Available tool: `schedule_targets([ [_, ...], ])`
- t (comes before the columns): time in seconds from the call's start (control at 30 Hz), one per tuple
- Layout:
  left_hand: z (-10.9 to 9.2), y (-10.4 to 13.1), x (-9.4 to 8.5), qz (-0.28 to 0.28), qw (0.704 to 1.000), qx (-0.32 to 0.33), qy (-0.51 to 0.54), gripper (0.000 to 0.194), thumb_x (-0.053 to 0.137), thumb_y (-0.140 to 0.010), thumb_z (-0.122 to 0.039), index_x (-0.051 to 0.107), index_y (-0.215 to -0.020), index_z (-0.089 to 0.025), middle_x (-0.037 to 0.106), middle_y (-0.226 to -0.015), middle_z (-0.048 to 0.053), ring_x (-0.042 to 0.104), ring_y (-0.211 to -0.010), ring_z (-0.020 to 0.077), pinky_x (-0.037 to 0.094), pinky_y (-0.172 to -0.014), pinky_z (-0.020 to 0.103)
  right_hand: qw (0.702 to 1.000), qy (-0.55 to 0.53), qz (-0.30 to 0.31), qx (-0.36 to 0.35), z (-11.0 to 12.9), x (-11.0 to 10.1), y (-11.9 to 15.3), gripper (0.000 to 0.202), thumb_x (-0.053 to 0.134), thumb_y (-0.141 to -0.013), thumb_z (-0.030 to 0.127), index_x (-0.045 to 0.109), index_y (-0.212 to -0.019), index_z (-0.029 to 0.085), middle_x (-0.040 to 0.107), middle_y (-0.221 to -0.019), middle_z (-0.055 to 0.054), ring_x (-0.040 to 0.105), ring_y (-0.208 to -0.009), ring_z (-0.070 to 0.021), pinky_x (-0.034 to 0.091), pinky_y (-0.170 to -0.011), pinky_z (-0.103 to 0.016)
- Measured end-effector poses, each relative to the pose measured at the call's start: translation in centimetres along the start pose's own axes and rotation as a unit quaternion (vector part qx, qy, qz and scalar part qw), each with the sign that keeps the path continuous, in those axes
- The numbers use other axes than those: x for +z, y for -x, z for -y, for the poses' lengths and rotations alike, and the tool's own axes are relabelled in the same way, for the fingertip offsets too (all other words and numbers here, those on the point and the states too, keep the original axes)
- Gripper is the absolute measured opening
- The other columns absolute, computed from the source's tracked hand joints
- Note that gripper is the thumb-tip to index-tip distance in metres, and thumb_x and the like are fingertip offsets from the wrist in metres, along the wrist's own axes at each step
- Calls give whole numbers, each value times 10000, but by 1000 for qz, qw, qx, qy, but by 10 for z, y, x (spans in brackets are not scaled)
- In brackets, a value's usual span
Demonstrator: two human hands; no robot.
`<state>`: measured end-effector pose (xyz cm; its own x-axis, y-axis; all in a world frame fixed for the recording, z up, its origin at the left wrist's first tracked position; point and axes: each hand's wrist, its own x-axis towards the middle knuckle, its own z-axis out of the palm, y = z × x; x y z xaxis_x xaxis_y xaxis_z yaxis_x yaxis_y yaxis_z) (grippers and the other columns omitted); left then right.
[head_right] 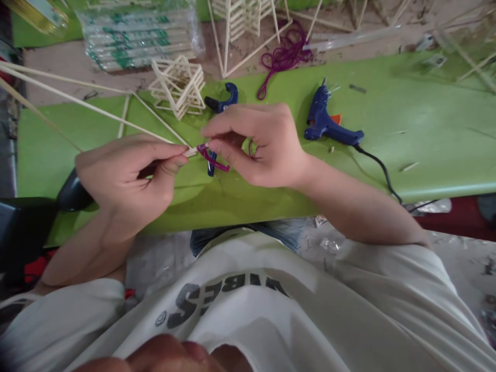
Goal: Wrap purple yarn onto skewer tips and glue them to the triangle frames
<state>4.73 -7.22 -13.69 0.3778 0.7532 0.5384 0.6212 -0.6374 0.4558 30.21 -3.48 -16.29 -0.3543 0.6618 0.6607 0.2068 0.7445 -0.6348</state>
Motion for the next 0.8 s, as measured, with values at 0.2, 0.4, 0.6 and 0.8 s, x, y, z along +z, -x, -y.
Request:
schedule_targets([
  [0.2, -2, -1, 0, 9, 1000, 3, 12, 151, 701, -1092, -246, 836, -1059, -306, 846, -909, -1, 807, -798, 193, 591, -627, 354, 998, -45, -19, -39, 1, 6, -1, 75, 761, -957, 183, 778, -964, 256, 820, -892, 30, 767, -779, -124, 639, -729, -258],
  [0.4, -2, 2, 1, 25, 1000, 1, 12, 165, 677, -1099, -244, 815, -1031, -303, 851, -922, -7, 806, -804, 182, 602, -657, 334, 998, -45, 9, -36, 4, 6, -1, 84, 747, -945, 180, 750, -918, 260, 789, -852, 37, 729, -740, -99, 603, -688, -223],
  [0.6, -9, 3, 2, 24, 999, -11, 24, 147, 691, -1098, -280, 807, -1008, -288, 838, -900, -5, 786, -785, 174, 587, -666, 320, 988, -153, -8, 35, 4, 13, 2, 76, 792, -926, 268, 752, -989, 249, 750, -898, 14, 695, -798, -120, 592, -731, -250],
  [0.8, -10, 3, 4, 9, 998, -54, 43, 134, 716, -1112, -322, 805, -1021, -282, 802, -848, -23, 698, -698, 130, 524, -638, 329, 858, -455, 36, 236, 3, 25, 6, 352, 850, -939, 371, 687, -1202, 203, 718, -1082, -18, 759, -834, -148, 629, -705, -271],
])
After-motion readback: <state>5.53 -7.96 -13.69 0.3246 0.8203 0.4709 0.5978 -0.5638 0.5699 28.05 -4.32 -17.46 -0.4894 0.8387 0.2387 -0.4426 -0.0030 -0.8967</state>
